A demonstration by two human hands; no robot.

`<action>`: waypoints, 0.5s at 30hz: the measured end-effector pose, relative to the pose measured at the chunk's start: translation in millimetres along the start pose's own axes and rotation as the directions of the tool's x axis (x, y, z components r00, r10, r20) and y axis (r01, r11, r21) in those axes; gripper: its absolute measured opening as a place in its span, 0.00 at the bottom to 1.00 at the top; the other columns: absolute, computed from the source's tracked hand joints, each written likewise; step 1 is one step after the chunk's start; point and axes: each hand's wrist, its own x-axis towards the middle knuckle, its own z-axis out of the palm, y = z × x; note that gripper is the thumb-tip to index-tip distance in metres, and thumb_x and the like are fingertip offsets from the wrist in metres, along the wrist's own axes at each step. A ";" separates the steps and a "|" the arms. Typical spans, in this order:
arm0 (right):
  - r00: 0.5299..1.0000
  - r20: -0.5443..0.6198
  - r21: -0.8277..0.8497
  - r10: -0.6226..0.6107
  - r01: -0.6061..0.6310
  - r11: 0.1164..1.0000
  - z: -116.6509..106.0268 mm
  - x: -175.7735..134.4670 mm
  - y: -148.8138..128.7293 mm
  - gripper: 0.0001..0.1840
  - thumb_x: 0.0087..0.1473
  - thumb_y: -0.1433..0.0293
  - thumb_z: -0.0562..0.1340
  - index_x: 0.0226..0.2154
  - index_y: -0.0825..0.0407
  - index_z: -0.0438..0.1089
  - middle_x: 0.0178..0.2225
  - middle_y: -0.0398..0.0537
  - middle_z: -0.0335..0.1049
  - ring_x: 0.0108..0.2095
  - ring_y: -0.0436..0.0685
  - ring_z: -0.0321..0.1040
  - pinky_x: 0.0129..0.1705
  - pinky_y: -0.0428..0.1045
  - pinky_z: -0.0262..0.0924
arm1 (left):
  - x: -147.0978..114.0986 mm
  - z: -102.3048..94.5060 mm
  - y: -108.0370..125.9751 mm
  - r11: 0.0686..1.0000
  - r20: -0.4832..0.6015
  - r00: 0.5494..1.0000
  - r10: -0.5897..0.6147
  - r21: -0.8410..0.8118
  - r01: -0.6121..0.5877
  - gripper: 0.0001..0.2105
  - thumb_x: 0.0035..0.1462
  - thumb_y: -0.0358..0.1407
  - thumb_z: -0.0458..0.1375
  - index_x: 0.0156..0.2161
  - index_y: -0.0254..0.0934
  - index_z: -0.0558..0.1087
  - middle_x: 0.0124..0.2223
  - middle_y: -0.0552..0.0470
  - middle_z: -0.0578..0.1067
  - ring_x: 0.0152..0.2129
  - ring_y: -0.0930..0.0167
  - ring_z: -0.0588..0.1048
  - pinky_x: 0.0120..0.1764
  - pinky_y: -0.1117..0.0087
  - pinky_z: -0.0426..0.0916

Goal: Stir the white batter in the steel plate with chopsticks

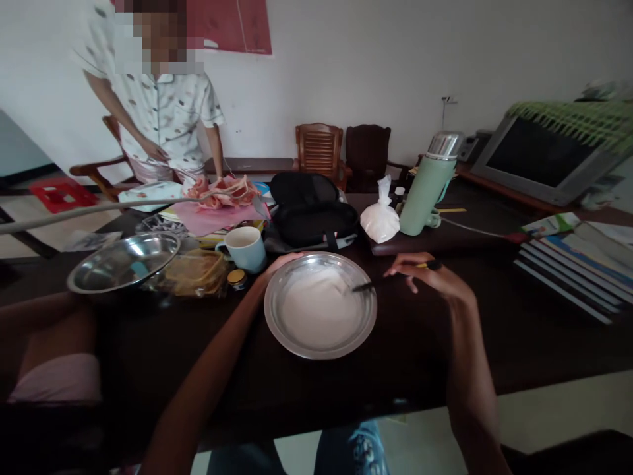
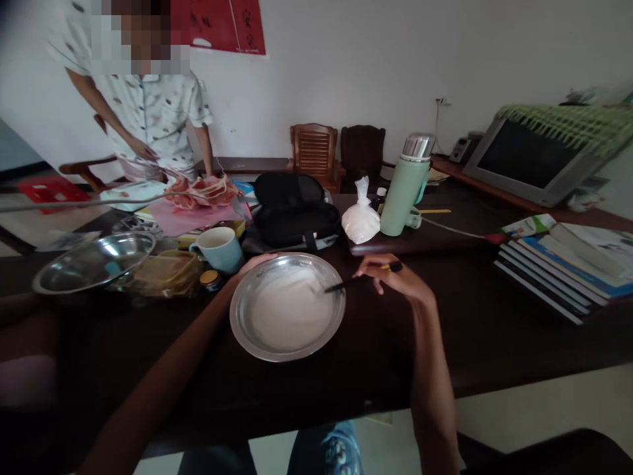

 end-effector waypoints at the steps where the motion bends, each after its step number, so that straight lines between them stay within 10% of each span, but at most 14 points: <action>1: 0.997 0.076 0.018 0.008 -0.009 1.000 0.1 -1.0 -0.6 0.12 0.54 0.63 0.60 0.29 0.55 0.72 0.29 0.45 0.74 0.16 0.45 0.60 0.23 0.45 0.56 | 0.8 -1.1 -0.8 1.000 0.006 1.000 -0.015 -0.016 0.015 0.14 0.59 0.31 0.49 0.43 0.32 0.76 0.24 0.53 0.78 0.23 0.69 0.74 0.34 0.70 0.66; 4: 0.952 0.304 0.086 -0.041 0.016 0.996 12.8 3.9 -1.4 0.14 0.54 0.60 0.60 0.31 0.55 0.72 0.30 0.47 0.73 0.21 0.48 0.68 0.26 0.46 0.59 | 2.4 -4.3 -1.9 0.999 0.023 1.000 -0.021 -0.045 0.022 0.13 0.59 0.31 0.50 0.41 0.33 0.77 0.22 0.55 0.77 0.22 0.70 0.74 0.34 0.71 0.65; 10: 0.999 0.005 0.008 -0.050 0.050 0.999 7.9 5.7 2.3 0.12 0.55 0.63 0.59 0.30 0.53 0.73 0.20 0.42 0.69 0.19 0.49 0.63 0.28 0.48 0.59 | 1.3 -3.2 -1.2 0.998 -0.050 0.998 -0.032 -0.050 0.030 0.14 0.60 0.31 0.49 0.43 0.32 0.77 0.25 0.53 0.78 0.23 0.70 0.74 0.36 0.70 0.66; 15: 0.965 0.256 0.149 -0.054 0.016 0.989 21.1 9.5 -2.7 0.13 0.54 0.62 0.59 0.30 0.54 0.72 0.33 0.47 0.75 0.24 0.50 0.68 0.30 0.48 0.60 | -1.2 -0.9 -2.0 0.999 0.057 0.998 0.012 -0.046 -0.010 0.15 0.60 0.31 0.48 0.46 0.32 0.75 0.27 0.51 0.79 0.26 0.67 0.75 0.37 0.68 0.65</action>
